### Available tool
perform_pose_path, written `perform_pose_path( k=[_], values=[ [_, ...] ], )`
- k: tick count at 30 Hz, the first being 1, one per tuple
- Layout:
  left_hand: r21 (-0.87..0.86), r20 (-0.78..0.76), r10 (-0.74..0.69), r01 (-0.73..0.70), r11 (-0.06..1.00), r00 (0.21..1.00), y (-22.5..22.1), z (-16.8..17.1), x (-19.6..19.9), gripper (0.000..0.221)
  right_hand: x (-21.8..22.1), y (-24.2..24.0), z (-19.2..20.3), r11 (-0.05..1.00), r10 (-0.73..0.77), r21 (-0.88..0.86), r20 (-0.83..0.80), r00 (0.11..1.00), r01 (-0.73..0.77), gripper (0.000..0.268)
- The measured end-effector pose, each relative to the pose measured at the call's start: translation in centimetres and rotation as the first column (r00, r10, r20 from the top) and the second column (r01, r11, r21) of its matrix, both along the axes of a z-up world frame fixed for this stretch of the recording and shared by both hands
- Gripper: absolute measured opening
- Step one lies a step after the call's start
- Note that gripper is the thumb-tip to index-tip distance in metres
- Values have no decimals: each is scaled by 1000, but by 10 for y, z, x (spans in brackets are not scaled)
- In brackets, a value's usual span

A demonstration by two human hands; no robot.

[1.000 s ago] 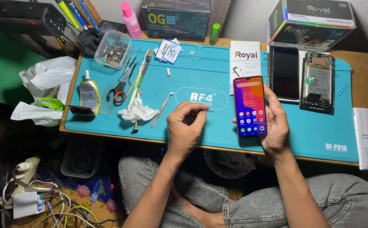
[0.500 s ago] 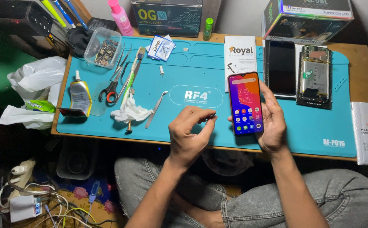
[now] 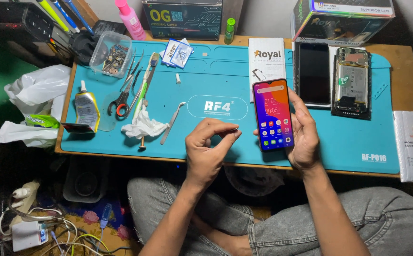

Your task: A person is sitting on the floor at a repair bench, picking up numerous SIM card trays and placing them into a bubble wrap pouch.

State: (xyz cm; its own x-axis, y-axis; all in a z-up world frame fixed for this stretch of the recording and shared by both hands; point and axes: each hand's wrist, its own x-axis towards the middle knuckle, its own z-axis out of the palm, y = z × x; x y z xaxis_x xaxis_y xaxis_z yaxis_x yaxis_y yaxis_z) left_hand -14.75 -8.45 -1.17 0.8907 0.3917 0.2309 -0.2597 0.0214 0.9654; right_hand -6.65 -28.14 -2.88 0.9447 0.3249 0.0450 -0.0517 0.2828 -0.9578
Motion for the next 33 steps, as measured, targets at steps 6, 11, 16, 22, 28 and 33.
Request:
perform_pose_path(
  k=[6, 11, 16, 22, 28, 33],
  values=[
    [63, -153, 37, -28, 998, 988, 6, 4, 1, 19, 0, -1, -2, 1000, -7, 4, -9, 1000, 7, 81],
    [281, -197, 121, -62, 958, 973, 18, 12, 10, 17, 0, 1, 0, 1000, -9, 8, -15, 1000, 9, 81],
    [526, 6, 257, -222, 821, 966, 18, 25, 7, 23, 2, -8, -12, 999, -22, 40, -43, 999, 24, 82],
    [-228, -66, -425, 401, 887, 903, 8, 102, -53, 14, 11, -32, -5, 931, 117, 364, -358, 927, 23, 86],
    [-60, 149, -797, 810, 583, 585, 2, 128, -72, 20, 30, -54, -41, 919, 185, 393, -396, 900, -17, 96],
    [-106, 99, -698, 705, 701, 709, -9, 145, -68, 8, 22, -43, -11, 861, 346, 488, -358, 867, -143, 96]
  ],
)
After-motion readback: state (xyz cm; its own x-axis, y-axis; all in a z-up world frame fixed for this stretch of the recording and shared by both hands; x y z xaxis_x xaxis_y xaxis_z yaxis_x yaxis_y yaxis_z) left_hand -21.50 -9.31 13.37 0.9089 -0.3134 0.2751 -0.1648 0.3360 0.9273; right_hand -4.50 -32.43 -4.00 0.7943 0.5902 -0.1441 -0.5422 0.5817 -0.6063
